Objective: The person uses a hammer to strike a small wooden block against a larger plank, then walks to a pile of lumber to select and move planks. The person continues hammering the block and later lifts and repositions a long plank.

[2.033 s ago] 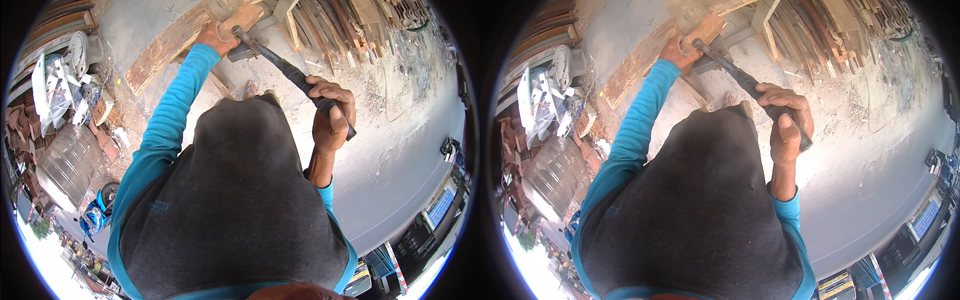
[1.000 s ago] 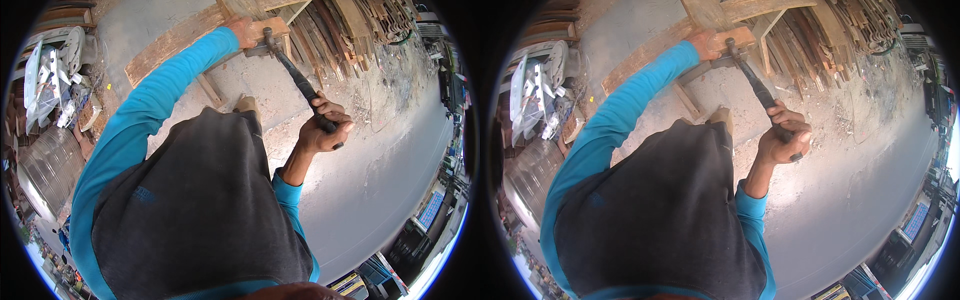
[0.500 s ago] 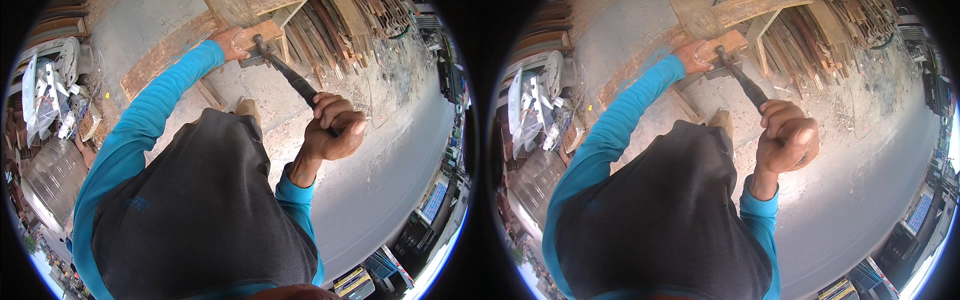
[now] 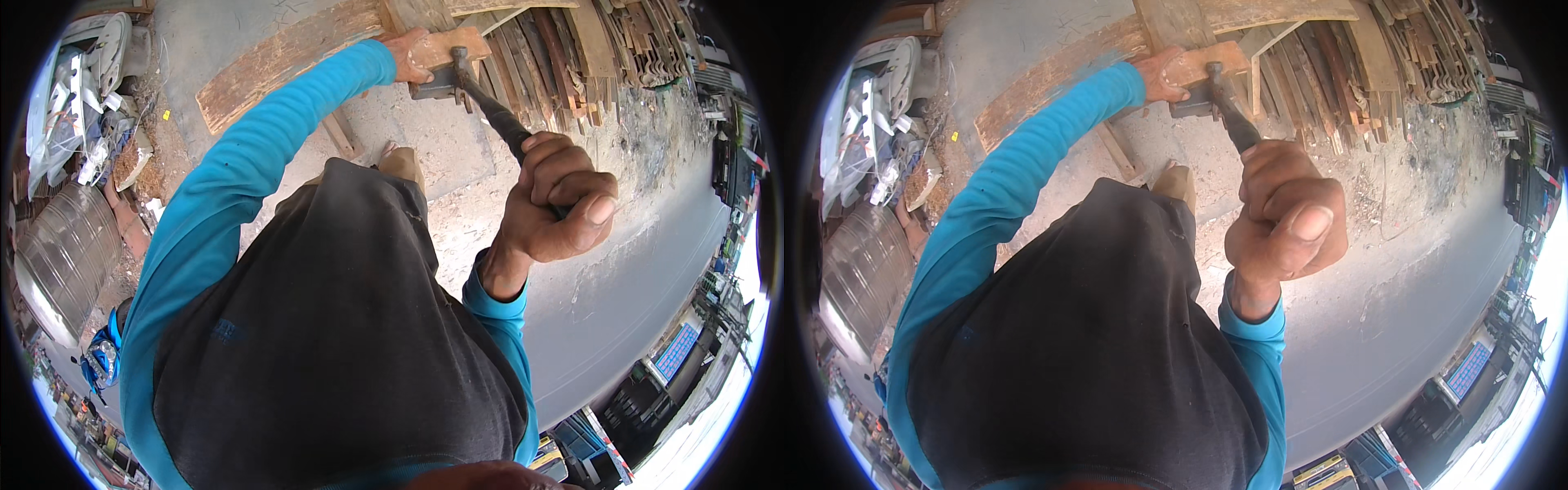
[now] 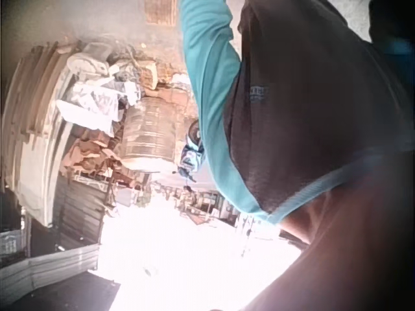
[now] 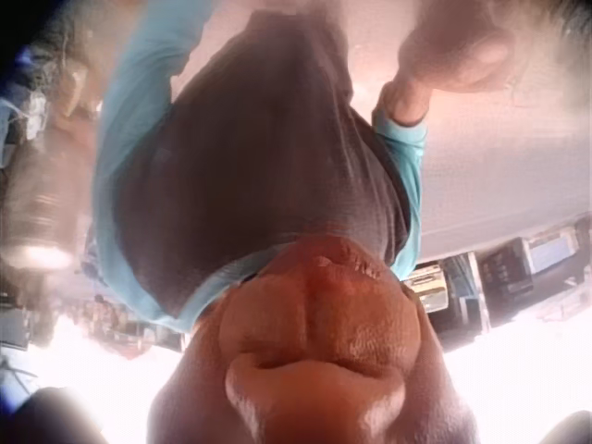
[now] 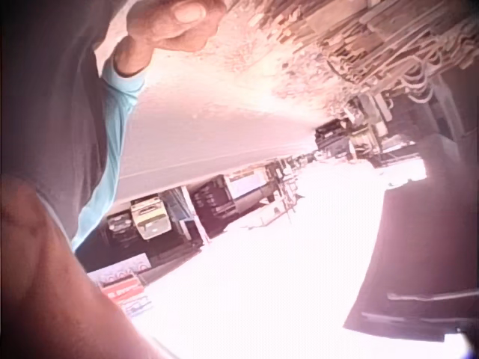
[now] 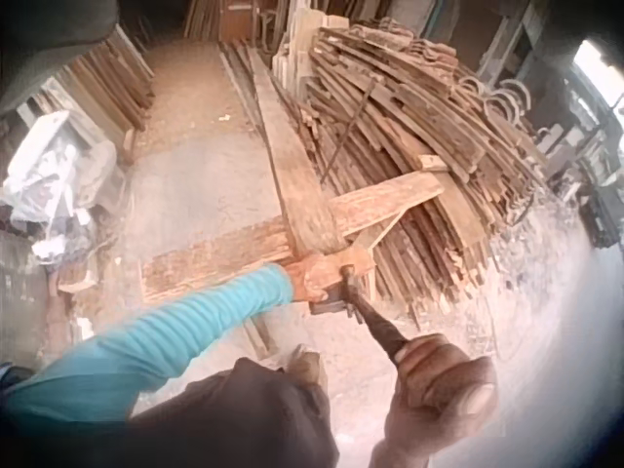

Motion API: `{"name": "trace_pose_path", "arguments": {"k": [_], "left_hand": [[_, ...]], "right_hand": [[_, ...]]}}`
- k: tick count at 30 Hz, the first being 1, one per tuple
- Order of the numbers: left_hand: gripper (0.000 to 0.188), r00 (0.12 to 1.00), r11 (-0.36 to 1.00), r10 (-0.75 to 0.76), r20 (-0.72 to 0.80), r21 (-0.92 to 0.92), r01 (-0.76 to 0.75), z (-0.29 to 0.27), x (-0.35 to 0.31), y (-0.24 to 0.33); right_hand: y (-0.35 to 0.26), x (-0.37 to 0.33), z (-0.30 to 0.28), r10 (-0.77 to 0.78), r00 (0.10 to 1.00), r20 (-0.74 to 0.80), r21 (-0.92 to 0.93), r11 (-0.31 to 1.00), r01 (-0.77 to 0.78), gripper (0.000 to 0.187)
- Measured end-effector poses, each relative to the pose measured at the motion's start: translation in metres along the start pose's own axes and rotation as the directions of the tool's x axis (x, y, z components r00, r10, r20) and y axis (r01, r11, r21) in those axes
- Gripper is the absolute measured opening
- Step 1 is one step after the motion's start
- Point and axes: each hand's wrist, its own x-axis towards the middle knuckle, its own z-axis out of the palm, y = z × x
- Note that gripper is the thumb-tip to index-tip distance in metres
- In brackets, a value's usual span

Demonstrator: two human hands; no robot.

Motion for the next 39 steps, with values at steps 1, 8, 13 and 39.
{"name": "trace_pose_path", "arguments": {"k": [1,8,13,39], "left_hand": [[0.087,0.997,0.997,0.027,-0.079,0.073,-0.021,-0.002,0.005,-0.009],[0.085,0.999,0.998,0.044,0.012,-0.034,-0.044,-0.010,0.003,0.000],[0.095,0.991,0.980,-0.079,0.107,-0.171,0.097,-0.032,-0.009,0.021],[0.047,0.952,0.856,0.047,-0.301,-0.480,-0.194,0.006,-0.056,0.106]], "right_hand": [[0.008,-0.001,-0.014,-0.041,0.996,0.075,0.030,0.999,0.039,0.044],[0.006,-0.048,-0.058,0.005,0.999,-0.053,0.256,0.967,0.009,0.039],[0.024,0.086,0.001,0.095,0.993,-0.068,0.034,0.995,-0.093,0.046],[-0.009,0.205,-0.051,0.028,0.985,0.170,0.316,0.945,-0.081,0.060]]}}
